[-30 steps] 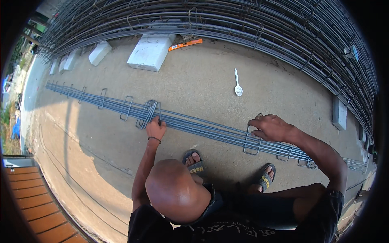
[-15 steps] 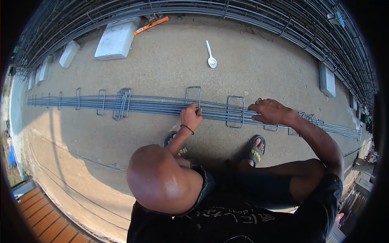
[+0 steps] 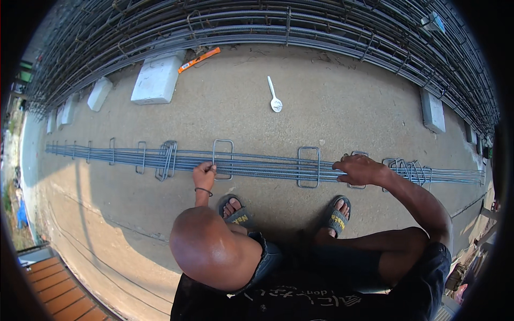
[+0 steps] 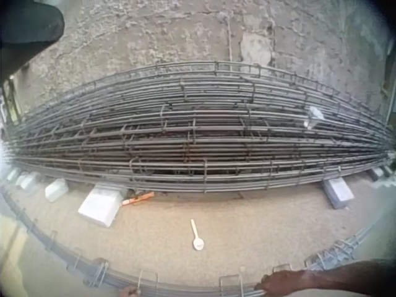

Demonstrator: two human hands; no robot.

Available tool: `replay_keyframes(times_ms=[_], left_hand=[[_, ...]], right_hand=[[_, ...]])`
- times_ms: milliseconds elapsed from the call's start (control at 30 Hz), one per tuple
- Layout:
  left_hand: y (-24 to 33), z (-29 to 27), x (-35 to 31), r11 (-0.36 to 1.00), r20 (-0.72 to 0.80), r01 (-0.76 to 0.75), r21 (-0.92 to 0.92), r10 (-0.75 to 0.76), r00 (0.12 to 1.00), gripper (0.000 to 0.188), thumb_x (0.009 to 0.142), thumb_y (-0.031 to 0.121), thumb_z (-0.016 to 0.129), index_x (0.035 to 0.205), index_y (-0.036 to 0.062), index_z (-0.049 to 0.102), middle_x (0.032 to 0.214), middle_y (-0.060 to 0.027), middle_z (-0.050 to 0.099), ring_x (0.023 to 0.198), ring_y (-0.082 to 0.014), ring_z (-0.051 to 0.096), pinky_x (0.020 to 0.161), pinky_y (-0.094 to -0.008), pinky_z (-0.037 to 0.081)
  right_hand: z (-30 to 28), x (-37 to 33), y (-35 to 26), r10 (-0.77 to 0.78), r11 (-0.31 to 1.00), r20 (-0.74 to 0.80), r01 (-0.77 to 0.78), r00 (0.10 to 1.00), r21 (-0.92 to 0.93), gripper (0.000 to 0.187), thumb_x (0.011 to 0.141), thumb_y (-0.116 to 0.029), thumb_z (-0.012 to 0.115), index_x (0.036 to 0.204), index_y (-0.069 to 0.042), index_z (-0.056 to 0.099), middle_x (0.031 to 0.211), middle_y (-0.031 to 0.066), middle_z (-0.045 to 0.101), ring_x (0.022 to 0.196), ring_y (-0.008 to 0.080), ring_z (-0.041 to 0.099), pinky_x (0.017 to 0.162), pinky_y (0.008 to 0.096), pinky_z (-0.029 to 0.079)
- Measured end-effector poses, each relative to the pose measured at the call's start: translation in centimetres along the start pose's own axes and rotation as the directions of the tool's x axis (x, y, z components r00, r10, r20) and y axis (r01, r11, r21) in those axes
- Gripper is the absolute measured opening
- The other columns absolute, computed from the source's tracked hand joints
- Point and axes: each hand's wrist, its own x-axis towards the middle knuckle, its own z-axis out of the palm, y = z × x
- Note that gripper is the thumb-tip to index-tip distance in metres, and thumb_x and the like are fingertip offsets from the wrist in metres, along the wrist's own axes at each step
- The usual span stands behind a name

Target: The person is assembling steel reinforcement cages by sliding rectangular wire stirrups onto parallel rebar rods and spacing them out along the length of the rods.

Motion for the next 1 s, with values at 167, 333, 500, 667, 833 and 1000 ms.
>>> replay_keyframes(times_ms=[167,333,500,667,833,1000], left_hand=[[-2.6,-6.7,1.8,0.997,-0.286,-0.042,0.057,0.057,0.956,0.015,0.076,0.004,0.068,0.088,-0.0045,0.066,0.066,-0.0086,0.064,0.058,-0.0104,0.056,0.056,-0.0259,0.045],[-1.9,-8.8,3.2,0.939,-0.302,-0.111,0.325,0.215,0.929,0.016,0.073,0.006,0.070,0.087,-0.0010,0.068,0.069,-0.0124,0.066,0.062,-0.0163,0.063,0.060,-0.0292,0.048],[-2.4,-8.3,3.0,0.901,-0.396,0.003,0.433,0.188,0.899,0.015,0.071,0.009,0.069,0.085,0.0029,0.070,0.074,-0.0146,0.067,0.068,-0.0269,0.065,0.064,-0.0339,0.049],[-3.2,-8.3,2.5,0.951,-0.536,-0.095,0.293,0.246,0.808,0.017,0.072,0.007,0.069,0.088,0.0017,0.069,0.073,-0.0158,0.066,0.067,-0.0244,0.065,0.063,-0.0323,0.049],[-1.8,-3.6,0.4,0.975,-0.267,-0.185,0.122,0.212,0.940,0.017,0.076,0.005,0.069,0.091,-0.0013,0.066,0.074,-0.0103,0.067,0.063,-0.0113,0.061,0.058,-0.0251,0.047],[1.6,6.7,-5.3,0.917,-0.013,-0.324,0.234,0.336,0.942,0.014,0.076,0.004,0.068,0.088,-0.0020,0.065,0.073,-0.0122,0.066,0.061,-0.0105,0.060,0.057,-0.0279,0.048]], right_hand=[[-0.1,0.3,-0.1,-0.018,1.000,-0.015,0.018,1.000,0.008,0.033,0.085,-0.023,0.061,0.111,-0.004,0.056,0.095,0.0179,0.060,0.095,0.0332,0.059,0.084,0.0437,0.047],[-0.4,0.7,-0.9,0.021,0.998,0.077,-0.016,0.997,-0.058,0.035,0.085,-0.023,0.060,0.114,-0.004,0.055,0.095,0.0170,0.060,0.095,0.0333,0.059,0.085,0.0434,0.046],[-0.5,0.8,-1.2,0.006,1.000,-0.002,-0.006,1.000,-0.006,0.036,0.085,-0.024,0.060,0.115,-0.005,0.055,0.097,0.0174,0.060,0.098,0.0328,0.058,0.086,0.0431,0.045],[-0.2,0.7,-1.2,0.083,0.996,0.055,-0.084,0.995,0.016,0.037,0.086,-0.025,0.060,0.117,-0.006,0.055,0.099,0.0180,0.060,0.099,0.0323,0.057,0.087,0.0432,0.045],[-0.3,1.3,-1.4,0.097,0.992,0.152,-0.084,0.984,-0.091,0.038,0.086,-0.025,0.060,0.118,-0.006,0.054,0.101,0.0183,0.059,0.100,0.0324,0.057,0.088,0.0429,0.044],[0.1,1.6,-0.6,0.067,0.998,0.059,-0.068,0.996,0.015,0.037,0.085,-0.024,0.059,0.116,-0.004,0.055,0.100,0.0188,0.059,0.102,0.0328,0.056,0.089,0.0425,0.044]])
